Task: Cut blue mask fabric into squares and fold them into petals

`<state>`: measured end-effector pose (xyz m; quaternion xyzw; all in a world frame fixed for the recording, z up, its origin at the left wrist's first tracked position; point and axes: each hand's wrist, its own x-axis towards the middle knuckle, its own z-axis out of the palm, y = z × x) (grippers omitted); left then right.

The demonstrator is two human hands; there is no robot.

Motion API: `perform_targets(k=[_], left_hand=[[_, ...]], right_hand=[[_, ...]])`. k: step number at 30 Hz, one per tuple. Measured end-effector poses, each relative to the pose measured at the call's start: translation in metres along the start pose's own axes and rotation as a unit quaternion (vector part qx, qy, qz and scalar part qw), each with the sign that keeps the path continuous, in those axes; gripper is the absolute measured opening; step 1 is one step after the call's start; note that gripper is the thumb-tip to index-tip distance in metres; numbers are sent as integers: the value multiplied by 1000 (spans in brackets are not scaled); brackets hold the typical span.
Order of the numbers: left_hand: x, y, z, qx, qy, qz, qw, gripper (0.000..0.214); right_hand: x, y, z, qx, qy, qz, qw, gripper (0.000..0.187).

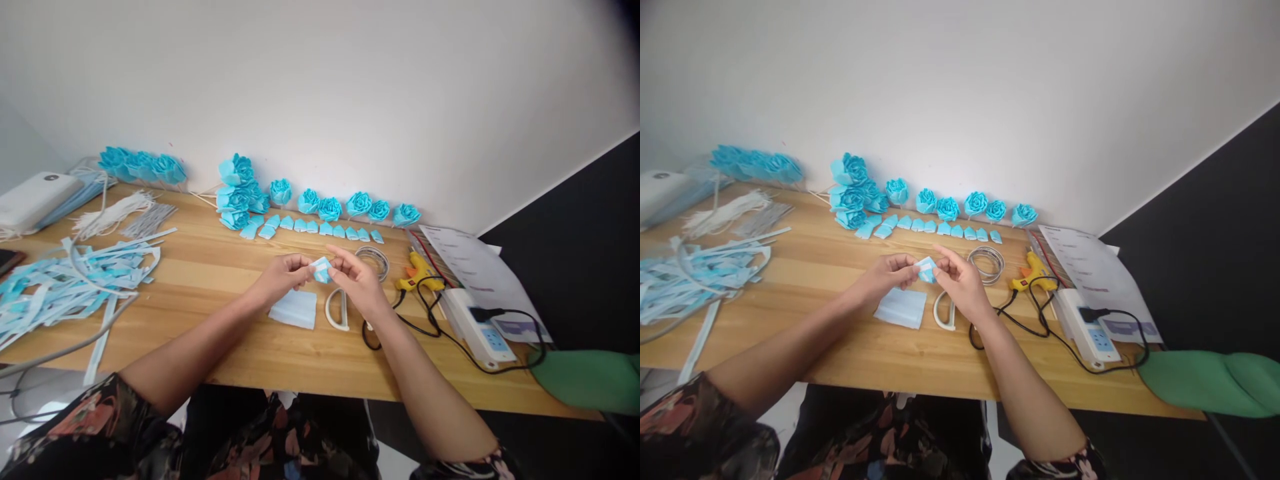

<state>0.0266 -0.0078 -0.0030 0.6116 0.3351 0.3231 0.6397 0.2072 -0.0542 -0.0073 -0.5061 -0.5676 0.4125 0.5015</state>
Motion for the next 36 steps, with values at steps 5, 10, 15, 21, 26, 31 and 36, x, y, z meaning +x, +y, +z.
perform_targets(k=[5, 10, 15, 21, 26, 31, 36], left_hand=[[-1, 1, -1, 7, 7, -11, 1000, 29], [-4, 4, 3, 80, -7, 11, 997, 22], [-3, 3, 5, 138, 4, 35, 990, 21], [-2, -3, 4, 148, 2, 30, 988, 21], [-3, -2, 3, 178, 2, 41, 983, 18], [-4, 0, 4, 151, 15, 29, 988, 21], [-2, -3, 3, 121, 9, 17, 992, 24]], right_hand=[[-1, 0, 1, 1, -12, 5, 1000, 48], [-4, -1, 4, -55, -46, 5, 997, 51], [-6, -3, 5, -107, -26, -4, 994, 46], [-6, -2, 5, -127, -21, -29, 991, 44], [-6, -2, 7, -125, -25, -13, 992, 45], [-6, -2, 7, -89, -31, 3, 996, 48], [-4, -2, 7, -63, -32, 13, 997, 48]])
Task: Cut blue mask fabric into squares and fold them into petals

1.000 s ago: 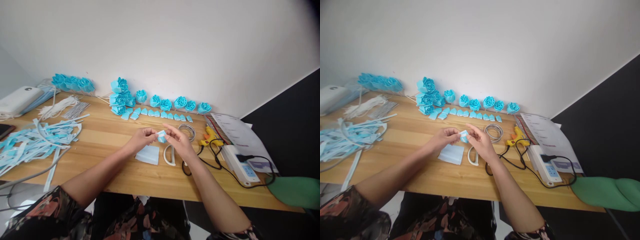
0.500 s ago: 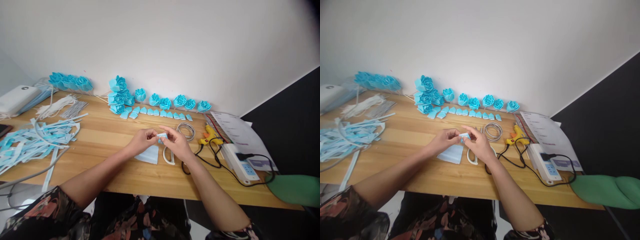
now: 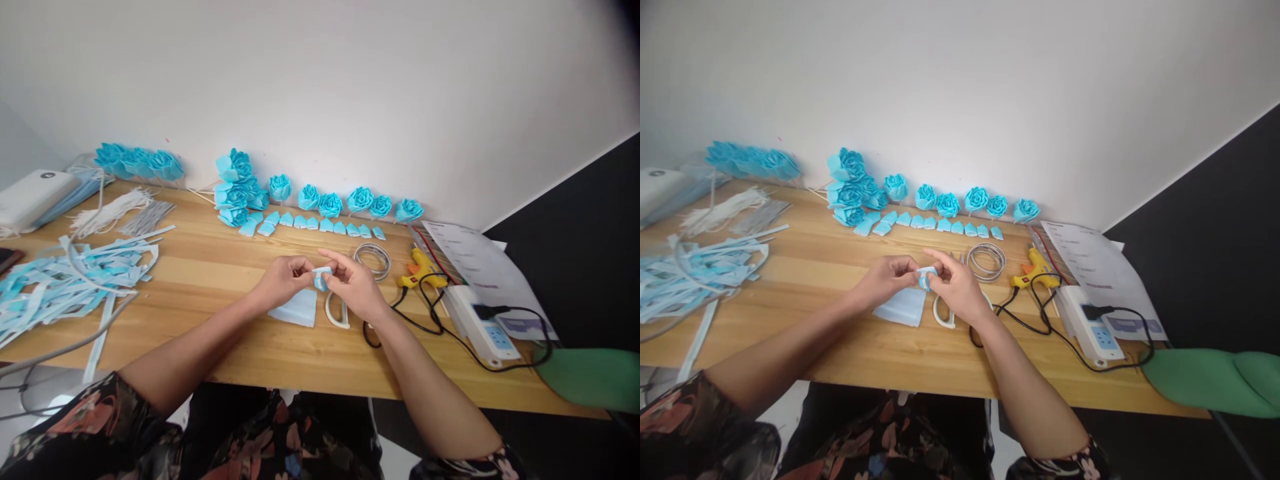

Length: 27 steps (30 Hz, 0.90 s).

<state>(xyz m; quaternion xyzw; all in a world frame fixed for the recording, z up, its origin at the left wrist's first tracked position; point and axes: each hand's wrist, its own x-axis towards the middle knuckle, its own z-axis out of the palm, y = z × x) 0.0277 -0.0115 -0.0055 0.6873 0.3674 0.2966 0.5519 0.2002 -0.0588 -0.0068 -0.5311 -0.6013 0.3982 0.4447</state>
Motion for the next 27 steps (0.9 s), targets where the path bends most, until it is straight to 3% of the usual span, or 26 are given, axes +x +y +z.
perform_targets(k=[11, 17, 27], left_hand=[[-1, 4, -1, -43, 26, -9, 999, 21], [0, 6, -1, -48, -5, -11, 999, 21], [-1, 2, 0, -23, -5, 2, 1000, 21]], right_hand=[[3, 2, -7, 68, -13, 11, 998, 54], [2, 2, -2, 44, -10, -2, 999, 51], [0, 2, -1, 3, -16, -9, 1000, 47]])
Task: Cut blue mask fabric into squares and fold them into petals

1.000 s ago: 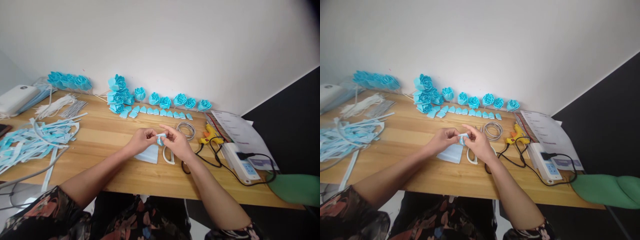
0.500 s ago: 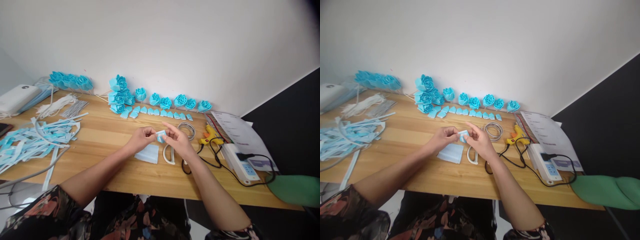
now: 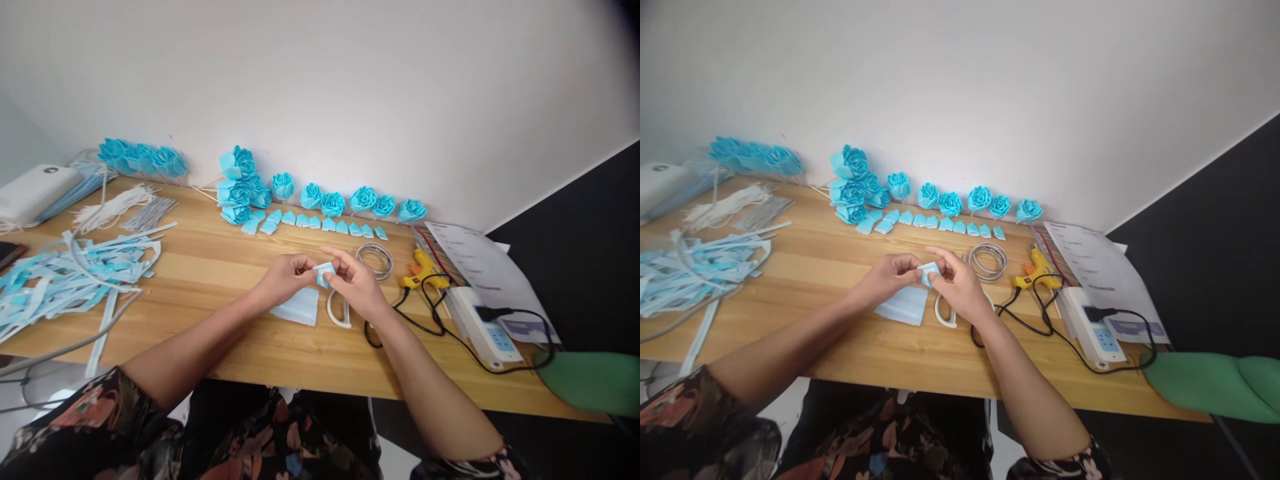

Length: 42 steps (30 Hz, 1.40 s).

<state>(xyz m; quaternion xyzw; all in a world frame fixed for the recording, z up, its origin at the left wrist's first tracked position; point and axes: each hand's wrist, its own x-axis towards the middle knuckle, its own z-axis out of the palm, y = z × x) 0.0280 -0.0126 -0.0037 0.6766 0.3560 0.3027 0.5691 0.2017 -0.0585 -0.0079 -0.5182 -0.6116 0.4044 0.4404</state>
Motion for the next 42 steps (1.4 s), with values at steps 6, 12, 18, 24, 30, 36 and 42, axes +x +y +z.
perform_targets(k=[6, 12, 18, 24, 30, 36, 42], left_hand=[[1, -1, 0, -36, -17, -13, 999, 14], [1, 3, -3, -64, -27, -31, 997, 14], [1, 2, -1, -27, -7, 16, 999, 22], [2, -4, 1, 3, -4, 25, 1000, 18], [2, -3, 1, -25, 1, 20, 999, 18], [1, -1, 0, -55, 6, 4, 998, 16], [2, 1, 0, -45, 17, 14, 999, 18]], right_hand=[[2, -1, -4, 32, -11, 4, 999, 48], [2, 0, -5, 32, -1, -8, 999, 49], [1, -2, -1, 26, -5, -10, 1000, 48], [0, -5, 2, 8, 3, -10, 1000, 53], [0, 1, 1, 7, 3, -6, 1000, 56], [2, 2, -3, 24, 8, -11, 1000, 53], [1, -1, -2, 36, -13, -9, 999, 54]])
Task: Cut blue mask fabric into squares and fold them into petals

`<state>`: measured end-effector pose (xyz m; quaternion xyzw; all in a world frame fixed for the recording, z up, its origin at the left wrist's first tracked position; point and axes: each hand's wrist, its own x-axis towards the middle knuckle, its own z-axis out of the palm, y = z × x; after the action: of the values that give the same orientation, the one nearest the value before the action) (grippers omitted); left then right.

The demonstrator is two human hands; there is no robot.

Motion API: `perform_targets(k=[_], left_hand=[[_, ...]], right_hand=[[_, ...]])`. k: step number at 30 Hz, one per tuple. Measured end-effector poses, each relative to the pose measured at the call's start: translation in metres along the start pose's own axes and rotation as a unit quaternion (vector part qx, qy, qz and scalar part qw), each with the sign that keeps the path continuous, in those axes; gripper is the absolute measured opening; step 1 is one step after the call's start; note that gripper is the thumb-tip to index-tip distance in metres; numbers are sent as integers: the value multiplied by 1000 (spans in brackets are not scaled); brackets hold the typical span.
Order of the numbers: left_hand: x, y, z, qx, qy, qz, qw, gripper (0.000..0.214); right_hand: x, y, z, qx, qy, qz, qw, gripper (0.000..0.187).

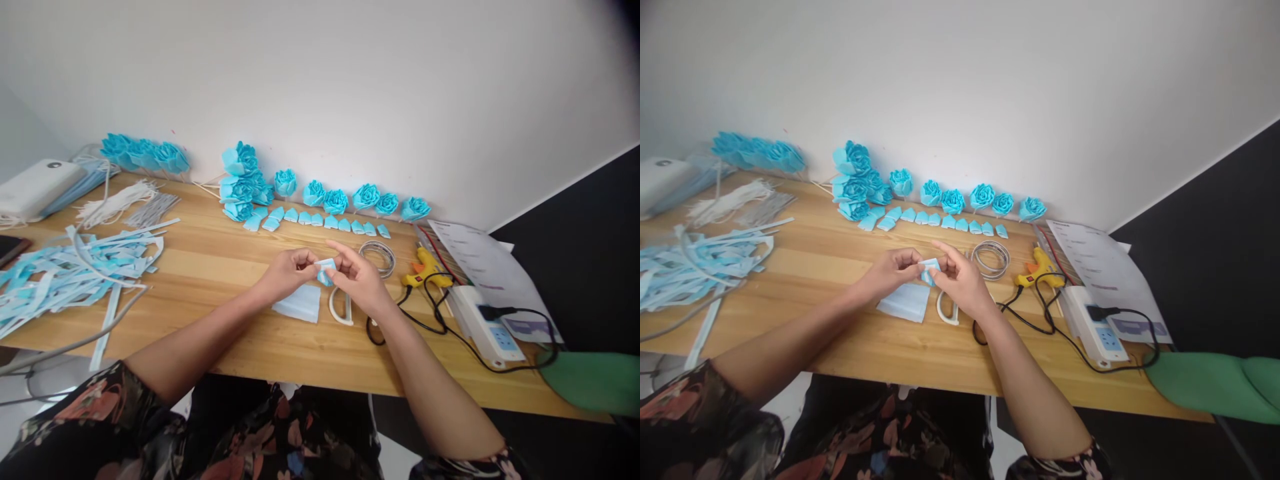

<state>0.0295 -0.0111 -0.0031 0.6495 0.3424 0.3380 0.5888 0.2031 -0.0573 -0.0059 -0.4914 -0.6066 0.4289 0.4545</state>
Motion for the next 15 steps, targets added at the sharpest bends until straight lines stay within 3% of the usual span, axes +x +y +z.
perform_targets(k=[10, 15], left_hand=[[0, 1, -2, 14, -21, -17, 1000, 15], [2, -3, -4, -52, 37, -48, 997, 17]], right_hand=[[1, 3, -2, -35, 6, -2, 999, 50], [2, -1, -7, 15, 28, 5, 999, 50]])
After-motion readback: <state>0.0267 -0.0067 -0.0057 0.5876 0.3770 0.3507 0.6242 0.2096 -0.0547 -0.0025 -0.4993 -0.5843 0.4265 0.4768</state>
